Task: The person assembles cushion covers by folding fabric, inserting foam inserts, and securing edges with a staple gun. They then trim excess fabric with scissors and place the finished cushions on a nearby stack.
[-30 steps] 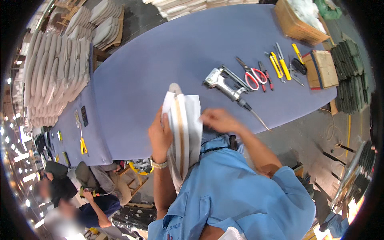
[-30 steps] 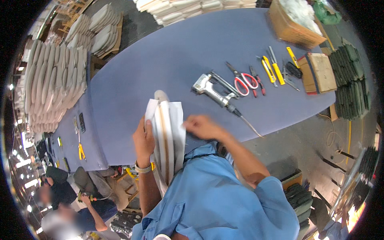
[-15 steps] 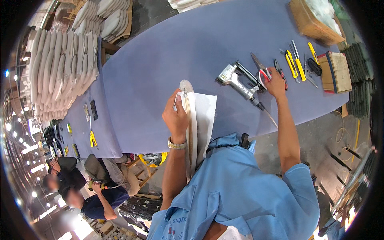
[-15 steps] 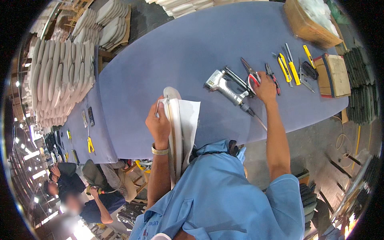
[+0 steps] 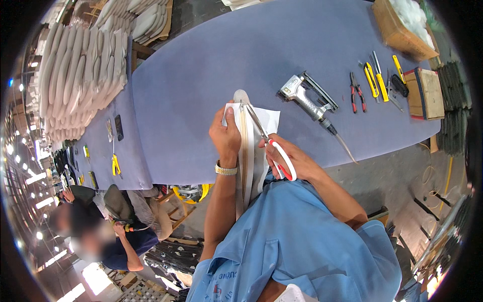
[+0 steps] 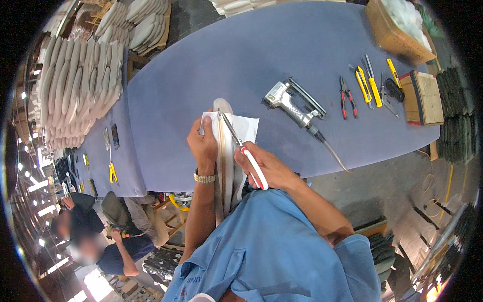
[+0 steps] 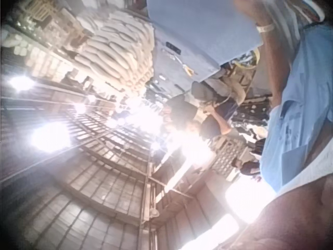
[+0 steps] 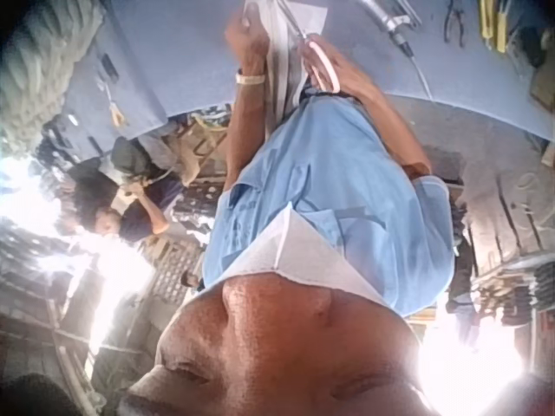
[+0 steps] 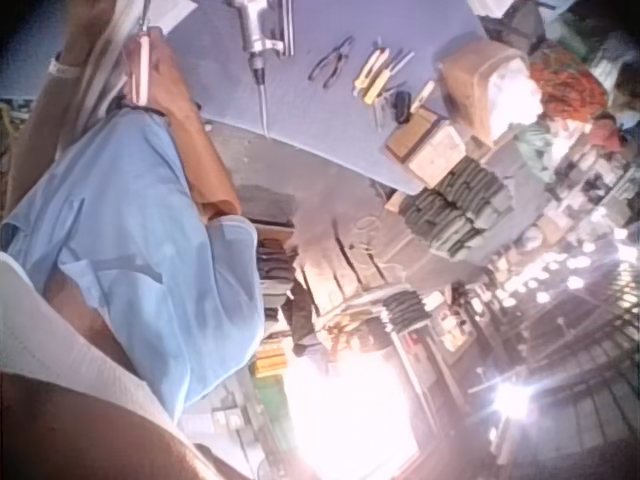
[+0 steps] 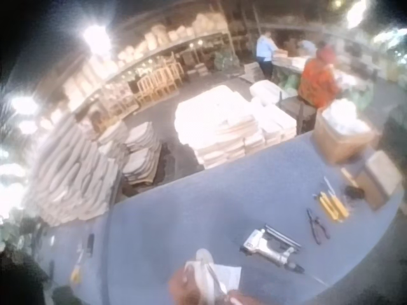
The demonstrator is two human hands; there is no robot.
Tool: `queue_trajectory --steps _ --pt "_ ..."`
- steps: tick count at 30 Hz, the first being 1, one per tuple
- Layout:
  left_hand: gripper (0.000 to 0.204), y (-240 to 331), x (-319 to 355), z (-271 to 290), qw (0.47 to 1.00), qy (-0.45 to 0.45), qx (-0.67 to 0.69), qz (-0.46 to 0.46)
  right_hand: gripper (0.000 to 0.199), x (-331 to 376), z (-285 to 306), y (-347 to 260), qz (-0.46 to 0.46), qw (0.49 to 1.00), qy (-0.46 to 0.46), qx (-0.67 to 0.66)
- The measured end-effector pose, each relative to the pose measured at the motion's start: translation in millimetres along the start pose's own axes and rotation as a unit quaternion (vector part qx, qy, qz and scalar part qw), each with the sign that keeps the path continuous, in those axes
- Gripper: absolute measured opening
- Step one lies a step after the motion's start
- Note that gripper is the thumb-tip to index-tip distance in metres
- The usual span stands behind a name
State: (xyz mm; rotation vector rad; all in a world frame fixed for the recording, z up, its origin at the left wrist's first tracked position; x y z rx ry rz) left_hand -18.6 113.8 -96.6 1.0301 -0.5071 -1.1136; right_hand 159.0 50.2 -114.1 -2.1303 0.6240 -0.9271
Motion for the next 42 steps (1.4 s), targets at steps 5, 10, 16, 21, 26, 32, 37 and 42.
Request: queue_trajectory --steps 5,10,16,21,26,32,37,42 --pt "0.027 -6 6 -1 1.0 0.001 0.021 0.021 0.055 -1 -1 -6 -0.037 0.988 0.024 0.15" --pt "0.029 -8 12 -4 0.999 0.005 0.043 0.024 0.059 -4 3 -7 -0.049 0.957 0.048 0.281" --pt "0.029 -6 14 -5 0.999 -0.003 -0.009 0.039 0.054 -6 9 -5 -0.037 0.959 0.072 0.272" --pt "0.028 -13 12 -5 1.0 -0.002 0.002 0.029 0.047 -7 5 -1 -0.015 0.985 0.057 0.16" --pt "0.027 -4 13 -1 1.0 0.002 -0.016 0.016 0.049 -6 2 0 0.006 0.999 0.02 0.029" --pt "0.027 25 11 1 0.991 0.022 -0.057 -0.117 0.054 -17 -1 -1 0.002 0.979 -0.066 -0.191" --pt "0.031 23 9 -11 0.988 -0.062 -0.087 -0.115 0.055 -5 5 -52 0.116 0.993 -0.03 -0.021" --pt "0.022 49 9 -12 0.952 -0.02 -0.226 -0.204 0.062 0 20 -18 0.054 0.994 -0.012 -0.097"
Point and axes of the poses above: each hand's wrist, its own x-axis away from the middle knuckle, its own z-axis out of the back of the hand, y = z × x, the point moved 10 cm from there along -x, towards the middle knuckle, and after that the axes turned 2 degrees about -x, right-handed, at the moved point
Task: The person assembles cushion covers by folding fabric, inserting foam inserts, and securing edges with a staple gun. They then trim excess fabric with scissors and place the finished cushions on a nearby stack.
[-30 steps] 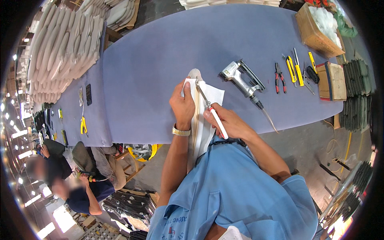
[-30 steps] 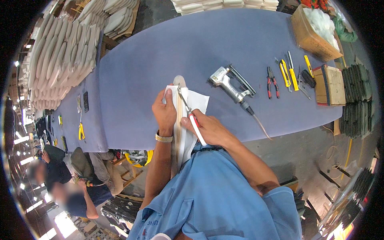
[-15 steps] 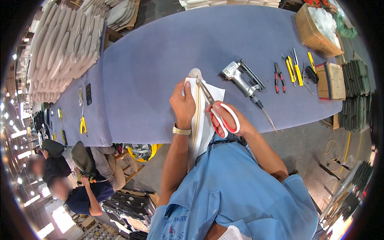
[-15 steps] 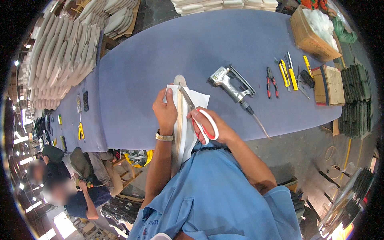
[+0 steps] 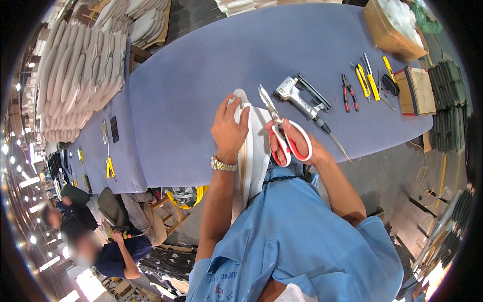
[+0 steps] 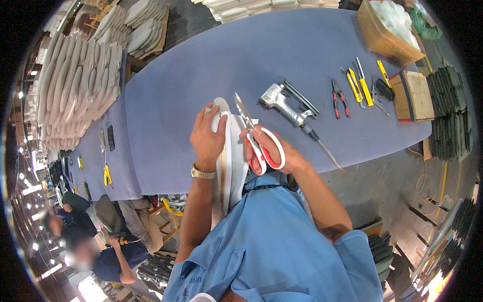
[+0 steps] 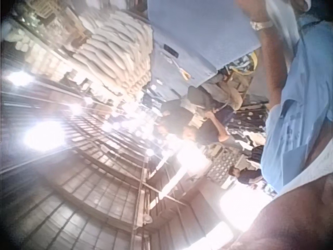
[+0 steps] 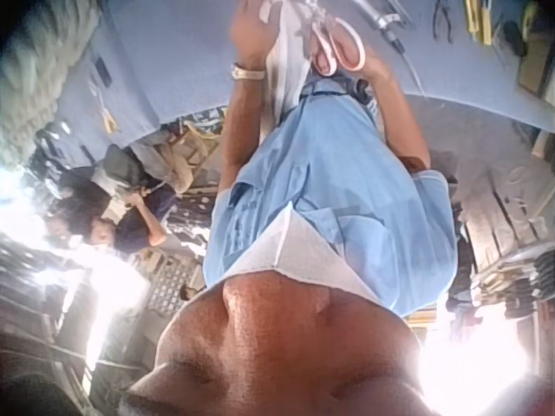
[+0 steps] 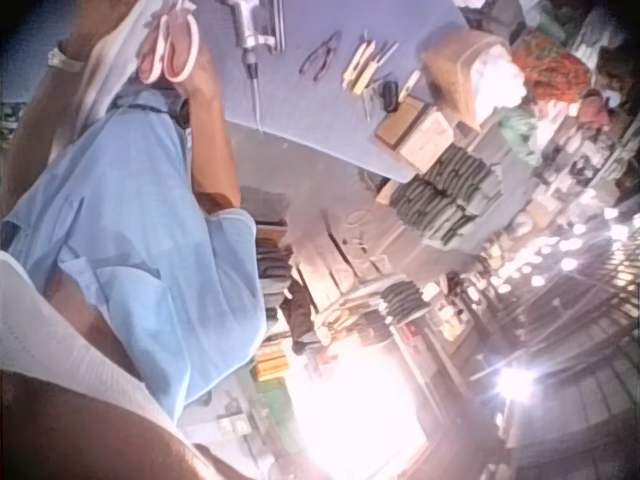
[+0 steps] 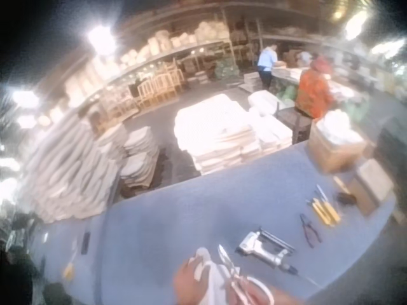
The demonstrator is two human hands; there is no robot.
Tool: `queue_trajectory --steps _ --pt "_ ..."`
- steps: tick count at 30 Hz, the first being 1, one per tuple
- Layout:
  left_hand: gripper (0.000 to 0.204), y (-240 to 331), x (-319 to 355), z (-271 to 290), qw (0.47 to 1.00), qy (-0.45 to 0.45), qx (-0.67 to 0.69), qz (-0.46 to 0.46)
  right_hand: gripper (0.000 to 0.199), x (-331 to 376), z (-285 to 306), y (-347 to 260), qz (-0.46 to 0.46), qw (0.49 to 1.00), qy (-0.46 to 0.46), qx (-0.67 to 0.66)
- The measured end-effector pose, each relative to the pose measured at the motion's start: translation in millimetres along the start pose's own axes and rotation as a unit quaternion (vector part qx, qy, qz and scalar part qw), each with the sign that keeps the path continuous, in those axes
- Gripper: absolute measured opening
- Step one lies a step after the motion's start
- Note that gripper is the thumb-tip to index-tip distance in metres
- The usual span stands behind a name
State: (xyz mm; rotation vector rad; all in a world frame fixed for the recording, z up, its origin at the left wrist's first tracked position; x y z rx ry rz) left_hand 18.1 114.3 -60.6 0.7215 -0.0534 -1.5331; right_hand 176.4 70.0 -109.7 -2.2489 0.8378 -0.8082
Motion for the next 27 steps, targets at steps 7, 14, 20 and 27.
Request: queue_trajectory --steps 7,14,20,27 --pt "0.011 -8 -7 -6 0.999 -0.024 0.033 0.014 0.059 2 -14 43 -0.029 0.999 -0.007 -0.033" --pt "0.015 -28 -23 -7 0.992 -0.051 0.107 0.049 0.058 -9 -26 44 -0.031 0.999 -0.008 -0.018" --pt "0.024 -80 -28 -43 0.894 -0.191 0.284 0.289 0.055 -20 -40 59 -0.069 0.996 -0.009 -0.047" --pt "0.025 -79 -33 -44 0.849 -0.261 0.309 0.339 0.062 -23 -44 63 -0.048 0.996 -0.02 -0.077"
Point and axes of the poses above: each hand's wrist, its own x-axis away from the middle knuckle, its own z-axis out of the back of the hand, y = z × x, the point moved 10 cm from there along -x, towards the middle knuckle, and after that the axes turned 2 degrees about -x, right-handed, at the moved point
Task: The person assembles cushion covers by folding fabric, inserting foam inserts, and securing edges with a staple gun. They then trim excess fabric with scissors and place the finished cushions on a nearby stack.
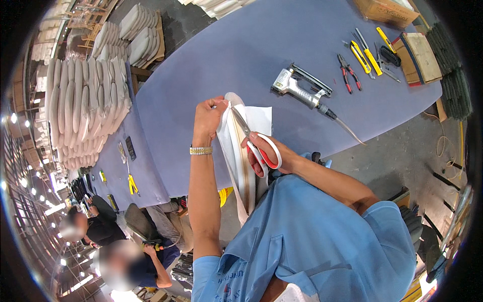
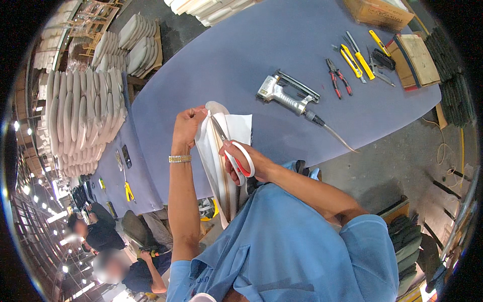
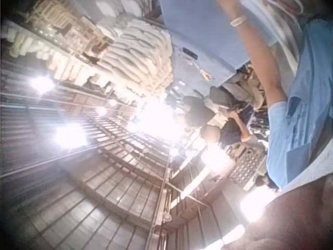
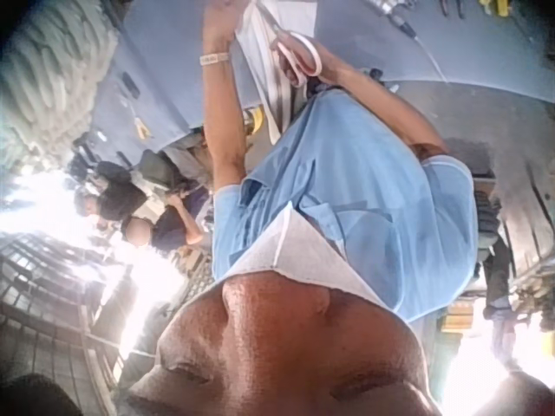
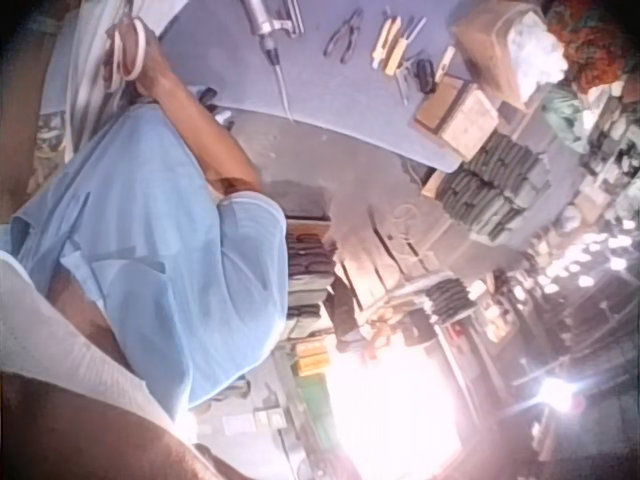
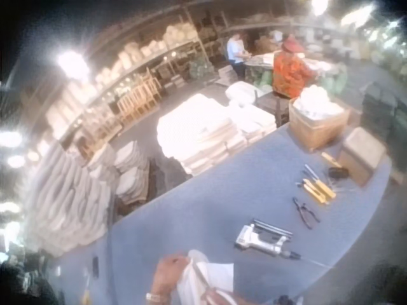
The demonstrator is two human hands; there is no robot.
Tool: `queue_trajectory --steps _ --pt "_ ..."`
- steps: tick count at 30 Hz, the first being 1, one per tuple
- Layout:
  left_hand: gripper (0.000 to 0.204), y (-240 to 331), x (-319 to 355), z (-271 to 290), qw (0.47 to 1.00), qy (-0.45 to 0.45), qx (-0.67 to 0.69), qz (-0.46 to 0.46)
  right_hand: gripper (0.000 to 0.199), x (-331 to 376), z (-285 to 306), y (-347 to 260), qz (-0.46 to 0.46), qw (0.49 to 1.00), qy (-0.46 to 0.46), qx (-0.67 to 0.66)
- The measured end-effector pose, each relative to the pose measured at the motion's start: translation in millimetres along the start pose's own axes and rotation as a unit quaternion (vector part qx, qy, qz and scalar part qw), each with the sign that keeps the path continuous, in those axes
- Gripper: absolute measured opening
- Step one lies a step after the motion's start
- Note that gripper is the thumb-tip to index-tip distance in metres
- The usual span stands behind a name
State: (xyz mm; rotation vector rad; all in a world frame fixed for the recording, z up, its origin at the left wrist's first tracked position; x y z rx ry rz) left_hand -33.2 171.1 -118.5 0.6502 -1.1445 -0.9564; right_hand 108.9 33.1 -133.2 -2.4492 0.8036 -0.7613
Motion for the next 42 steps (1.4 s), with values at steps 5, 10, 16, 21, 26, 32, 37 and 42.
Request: queue_trajectory --steps 5,10,16,21,26,32,37,42 --pt "0.019 11 3 -1 0.996 -0.008 -0.07 -0.055 0.058 1 2 2 -0.012 1.0 0.014 -0.004" --pt "0.018 28 11 -2 0.954 0.012 -0.253 -0.159 0.059 -3 2 -4 0.017 1.0 0.017 0.007" --pt "0.026 69 57 -27 0.88 -0.01 -0.353 -0.317 0.059 -7 3 -5 0.048 0.999 0.017 0.004" --pt "0.019 73 61 -32 0.833 0.029 -0.427 -0.349 0.058 -8 2 -4 0.048 0.999 0.016 -0.004" --pt "0.01 66 51 -26 0.847 0.067 -0.401 -0.343 0.059 -4 -3 -7 0.024 0.999 0.01 -0.037" --pt "0.01 52 40 -5 0.882 0.089 -0.335 -0.319 0.053 -6 -3 -6 0.013 0.999 0.016 -0.035" --pt "0.012 50 36 1 0.89 0.094 -0.327 -0.303 0.054 -6 -4 -8 0.019 1.0 0.018 -0.017" --pt "0.012 51 40 -3 0.885 0.089 -0.325 -0.321 0.054 -7 -5 -9 0.028 1.0 0.011 -0.006"
Point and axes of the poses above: each hand's wrist, its own x-axis away from the middle knuckle, its own z-axis out of the back of the hand, y = z × x, the point moved 10 cm from there along -x, towards the middle knuckle, and after that the axes turned 2 degrees about -x, right-handed, at the moved point
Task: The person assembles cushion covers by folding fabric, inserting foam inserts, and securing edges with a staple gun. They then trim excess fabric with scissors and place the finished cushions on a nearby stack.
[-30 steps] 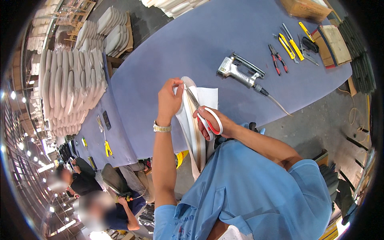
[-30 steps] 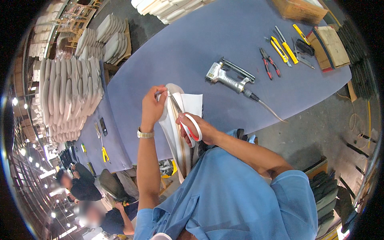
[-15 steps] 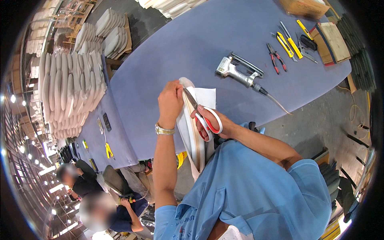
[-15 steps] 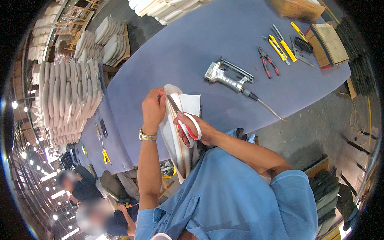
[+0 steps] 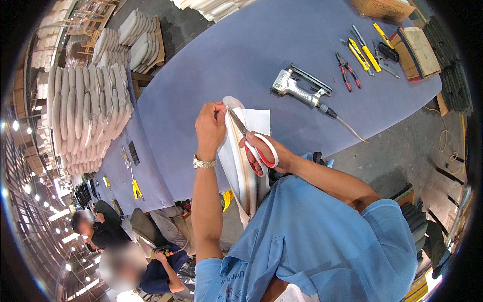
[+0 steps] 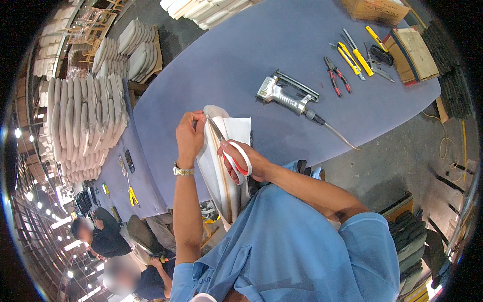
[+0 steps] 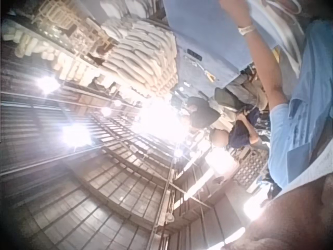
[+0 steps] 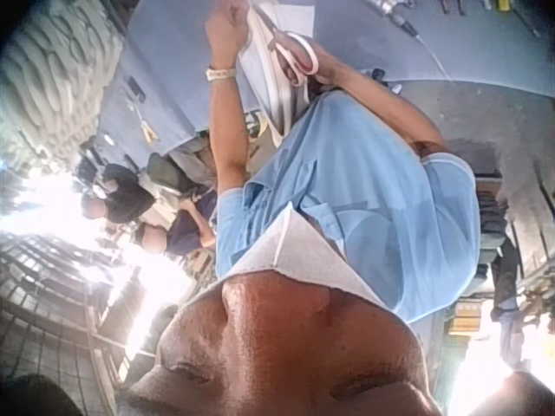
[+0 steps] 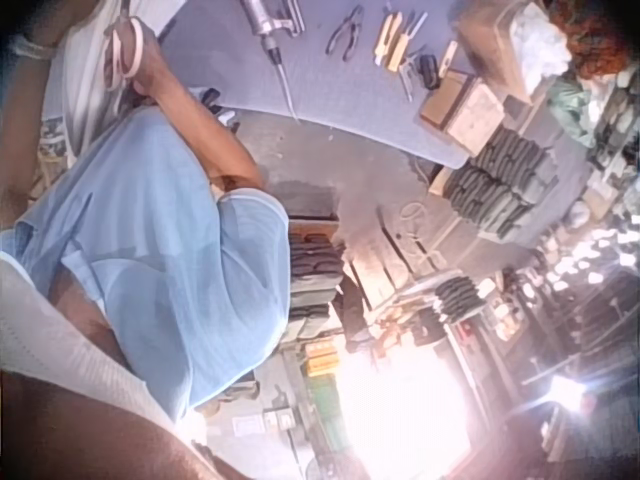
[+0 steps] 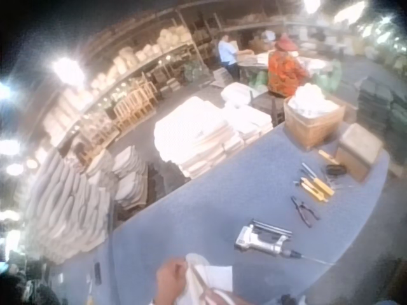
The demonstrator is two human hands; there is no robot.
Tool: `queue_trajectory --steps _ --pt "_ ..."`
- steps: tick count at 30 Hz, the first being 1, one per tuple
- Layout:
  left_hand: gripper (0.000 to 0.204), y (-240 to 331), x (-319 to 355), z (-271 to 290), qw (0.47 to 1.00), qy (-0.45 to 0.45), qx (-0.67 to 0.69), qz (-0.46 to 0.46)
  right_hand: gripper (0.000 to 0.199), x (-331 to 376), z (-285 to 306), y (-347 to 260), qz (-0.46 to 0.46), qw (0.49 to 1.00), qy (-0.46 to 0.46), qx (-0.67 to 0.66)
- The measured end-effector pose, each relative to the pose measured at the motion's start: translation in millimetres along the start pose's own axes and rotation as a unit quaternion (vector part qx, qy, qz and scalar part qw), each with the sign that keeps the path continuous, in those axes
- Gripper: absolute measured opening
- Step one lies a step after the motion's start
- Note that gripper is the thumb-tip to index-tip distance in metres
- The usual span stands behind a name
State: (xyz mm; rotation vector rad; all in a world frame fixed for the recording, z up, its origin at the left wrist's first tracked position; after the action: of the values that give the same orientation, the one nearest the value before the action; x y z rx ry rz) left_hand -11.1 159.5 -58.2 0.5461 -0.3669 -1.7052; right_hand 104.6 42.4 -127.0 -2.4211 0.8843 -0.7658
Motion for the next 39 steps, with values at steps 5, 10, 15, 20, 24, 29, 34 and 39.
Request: queue_trajectory --steps 5,10,15,20,24,29,34,39 --pt "0.009 9 4 0 1.0 0.002 -0.002 -0.02 0.054 -1 2 3 0.008 1.0 0.009 0.006" --pt "0.009 10 6 0 1.0 0.002 0.005 -0.025 0.056 4 3 5 -0.016 1.0 0.011 0.001" --pt "0.009 11 7 1 1.0 0.002 0.005 -0.026 0.057 3 2 4 0.004 1.0 0.001 0.008" --pt "0.008 14 7 1 1.0 -0.005 0.005 -0.028 0.055 0 2 5 0.009 1.0 0.004 0.003" --pt "0.01 14 8 1 0.999 -0.007 -0.012 -0.043 0.054 1 1 5 0.0 1.0 0.005 -0.002" --pt "0.013 24 10 1 0.997 0.006 -0.031 -0.065 0.052 -1 1 3 -0.003 1.0 0.005 -0.026" --pt "0.017 28 11 -5 0.996 0.003 -0.052 -0.066 0.051 -5 4 3 0.001 0.999 0.016 -0.027" --pt "0.011 27 16 -9 0.995 0.059 -0.06 -0.051 0.051 -6 4 2 0.002 0.999 0.031 -0.043"
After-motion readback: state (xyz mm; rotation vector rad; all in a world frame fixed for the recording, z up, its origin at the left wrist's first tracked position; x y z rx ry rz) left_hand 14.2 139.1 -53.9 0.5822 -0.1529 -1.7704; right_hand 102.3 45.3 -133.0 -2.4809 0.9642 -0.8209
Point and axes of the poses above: each hand's wrist, its own x-axis away from the middle knuckle, its own z-axis out of the back of the hand, y = z × x, the point moved 10 cm from there along -x, towards the middle knuckle, and after that the axes turned 2 degrees about -x, right-handed, at the moved point
